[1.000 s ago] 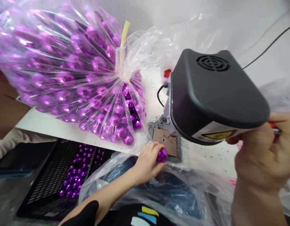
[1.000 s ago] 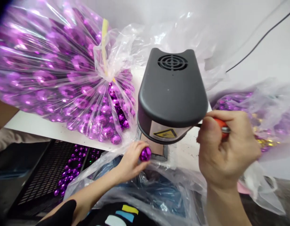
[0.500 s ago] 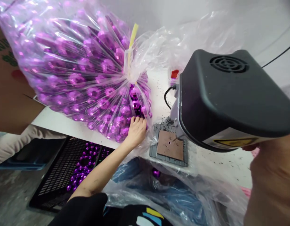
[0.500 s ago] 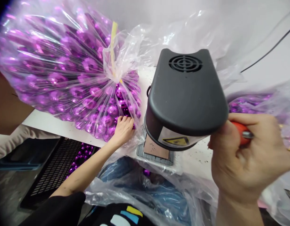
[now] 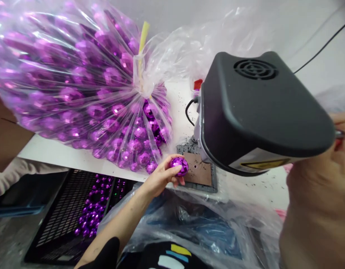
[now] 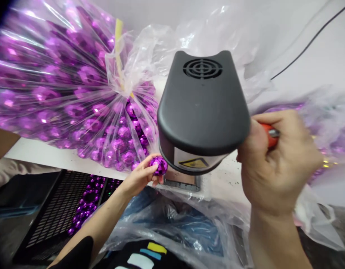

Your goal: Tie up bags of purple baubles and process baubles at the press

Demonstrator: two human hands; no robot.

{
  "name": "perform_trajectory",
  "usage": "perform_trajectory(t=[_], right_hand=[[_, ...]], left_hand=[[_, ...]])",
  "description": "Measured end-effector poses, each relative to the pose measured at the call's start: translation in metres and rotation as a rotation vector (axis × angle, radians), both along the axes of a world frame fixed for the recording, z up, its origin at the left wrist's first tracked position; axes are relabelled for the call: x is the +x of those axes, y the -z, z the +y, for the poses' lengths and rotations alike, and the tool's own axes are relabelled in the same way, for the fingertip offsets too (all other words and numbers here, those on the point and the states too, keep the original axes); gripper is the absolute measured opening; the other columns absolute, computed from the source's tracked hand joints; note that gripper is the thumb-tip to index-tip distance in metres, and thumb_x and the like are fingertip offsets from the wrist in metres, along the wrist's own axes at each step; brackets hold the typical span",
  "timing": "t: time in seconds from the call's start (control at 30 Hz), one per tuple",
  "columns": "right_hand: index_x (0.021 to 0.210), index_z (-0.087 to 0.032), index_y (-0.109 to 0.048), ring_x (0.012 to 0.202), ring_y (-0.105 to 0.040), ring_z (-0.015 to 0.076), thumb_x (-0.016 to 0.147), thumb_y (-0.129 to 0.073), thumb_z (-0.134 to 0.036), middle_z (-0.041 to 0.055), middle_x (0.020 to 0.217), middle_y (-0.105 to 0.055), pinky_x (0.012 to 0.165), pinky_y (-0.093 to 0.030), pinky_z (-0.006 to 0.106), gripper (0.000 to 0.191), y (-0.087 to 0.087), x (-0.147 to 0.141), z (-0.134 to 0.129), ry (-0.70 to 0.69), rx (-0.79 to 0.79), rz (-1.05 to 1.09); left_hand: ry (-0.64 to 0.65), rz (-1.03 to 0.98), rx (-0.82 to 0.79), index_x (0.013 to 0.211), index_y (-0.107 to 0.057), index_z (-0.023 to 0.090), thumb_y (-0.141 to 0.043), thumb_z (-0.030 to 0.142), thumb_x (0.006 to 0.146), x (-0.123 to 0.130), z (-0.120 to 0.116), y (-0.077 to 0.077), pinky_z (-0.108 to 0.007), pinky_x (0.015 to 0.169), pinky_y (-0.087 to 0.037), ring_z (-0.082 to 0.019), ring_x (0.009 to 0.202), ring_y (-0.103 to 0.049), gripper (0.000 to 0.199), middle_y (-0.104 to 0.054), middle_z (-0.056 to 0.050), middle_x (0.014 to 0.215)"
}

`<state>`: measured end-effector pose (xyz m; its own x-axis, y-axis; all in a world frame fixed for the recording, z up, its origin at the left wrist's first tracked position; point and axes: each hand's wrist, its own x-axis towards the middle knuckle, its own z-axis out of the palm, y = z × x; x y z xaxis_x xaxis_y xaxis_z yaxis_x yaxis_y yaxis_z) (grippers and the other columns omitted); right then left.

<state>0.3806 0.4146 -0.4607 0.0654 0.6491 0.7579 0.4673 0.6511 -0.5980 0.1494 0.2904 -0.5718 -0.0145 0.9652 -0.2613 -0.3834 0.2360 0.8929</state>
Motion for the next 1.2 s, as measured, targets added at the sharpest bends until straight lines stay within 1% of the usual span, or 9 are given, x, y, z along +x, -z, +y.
perform_trajectory(t=[0.1, 0.2, 0.33, 0.43, 0.57, 0.77, 0.93, 1.07, 1.2], right_hand=[[0.084, -0.012, -0.064, 0.058, -0.042, 0.0026, 0.091, -0.06, -0.035, -0.0035, 0.061, -0.044, 0.056, -0.031, 0.02, 0.024, -0.005, -0.004, 0.012, -0.062, 0.05, -0.009], [0.083, -0.01, -0.06, 0.06, -0.04, 0.001, 0.092, -0.057, -0.028, -0.005, 0.061, -0.044, 0.06, -0.03, 0.019, 0.02, -0.006, -0.007, 0.02, -0.112, 0.031, 0.003], [0.083, -0.009, -0.059, 0.06, -0.038, 0.0005, 0.092, -0.055, -0.024, -0.0057, 0.062, -0.043, 0.062, -0.029, 0.019, 0.017, -0.006, -0.008, 0.021, -0.091, 0.05, -0.032], [0.085, -0.009, -0.06, 0.064, -0.039, 0.0014, 0.092, -0.055, -0.023, -0.0047, 0.067, -0.045, 0.063, -0.029, 0.021, 0.016, -0.006, -0.007, 0.02, -0.082, 0.055, -0.048], [0.087, -0.008, -0.061, 0.065, -0.038, 0.0013, 0.091, -0.056, -0.021, -0.0044, 0.069, -0.046, 0.063, -0.028, 0.02, 0.014, -0.005, -0.006, 0.02, -0.08, 0.058, -0.059], [0.086, -0.008, -0.06, 0.064, -0.035, 0.0, 0.092, -0.056, -0.024, -0.0052, 0.066, -0.042, 0.062, -0.027, 0.018, 0.017, -0.007, -0.007, 0.019, -0.08, 0.065, -0.058], [0.087, -0.01, -0.06, 0.064, -0.038, -0.0001, 0.093, -0.056, -0.027, -0.0052, 0.067, -0.045, 0.063, -0.028, 0.018, 0.019, -0.007, -0.008, 0.018, -0.071, 0.061, -0.054], [0.087, -0.011, -0.06, 0.063, -0.038, 0.0008, 0.093, -0.055, -0.028, -0.0052, 0.067, -0.046, 0.063, -0.028, 0.02, 0.019, -0.007, -0.009, 0.017, -0.064, 0.071, -0.053], [0.087, -0.011, -0.06, 0.063, -0.037, 0.0018, 0.093, -0.055, -0.031, -0.005, 0.066, -0.043, 0.063, -0.028, 0.021, 0.022, -0.007, -0.008, 0.017, -0.054, 0.056, -0.062]], left_hand=[[0.052, -0.268, -0.028, 0.125, -0.055, 0.022, -0.073, 0.044, 0.083, 0.008, 0.007, 0.014, -0.02, 0.052, -0.048, -0.017, 0.072, -0.069, 0.05, -0.064, -0.004, 0.094], [-0.003, -0.307, 0.012, 0.124, -0.059, 0.021, -0.068, 0.05, 0.086, 0.01, 0.015, 0.022, -0.023, 0.06, -0.052, -0.017, 0.078, -0.069, 0.049, -0.066, -0.005, 0.096], [-0.067, -0.092, 0.005, 0.124, -0.063, 0.019, -0.081, 0.044, 0.076, 0.01, 0.024, 0.029, -0.022, 0.063, -0.051, -0.015, 0.078, -0.066, 0.057, -0.069, -0.005, 0.098], [-0.081, 0.15, 0.05, 0.123, -0.064, 0.016, -0.083, 0.041, 0.071, 0.014, 0.03, 0.036, -0.028, 0.079, -0.053, -0.019, 0.092, -0.066, 0.06, -0.071, -0.008, 0.108], [-0.1, 0.532, 0.177, 0.124, -0.063, 0.017, -0.08, 0.036, 0.076, 0.022, 0.036, 0.049, -0.041, 0.101, -0.048, -0.026, 0.11, -0.063, 0.055, -0.069, -0.01, 0.12], [-0.109, 0.926, 0.404, 0.129, -0.057, 0.02, -0.075, 0.029, 0.081, 0.029, 0.039, 0.054, -0.047, 0.105, -0.047, -0.028, 0.122, -0.057, 0.052, -0.064, -0.011, 0.128], [-0.082, 1.06, 0.451, 0.129, -0.055, 0.021, -0.072, 0.026, 0.082, 0.033, 0.041, 0.053, -0.051, 0.103, -0.048, -0.03, 0.121, -0.056, 0.05, -0.06, -0.012, 0.127], [-0.1, 1.032, 0.441, 0.126, -0.055, 0.025, -0.074, 0.023, 0.079, 0.041, 0.045, 0.067, -0.052, 0.104, -0.048, -0.03, 0.12, -0.057, 0.051, -0.059, -0.011, 0.126], [-0.089, 1.035, 0.453, 0.131, -0.051, 0.026, -0.071, 0.023, 0.081, 0.047, 0.045, 0.077, -0.054, 0.111, -0.04, -0.03, 0.125, -0.054, 0.054, -0.059, -0.011, 0.129]])
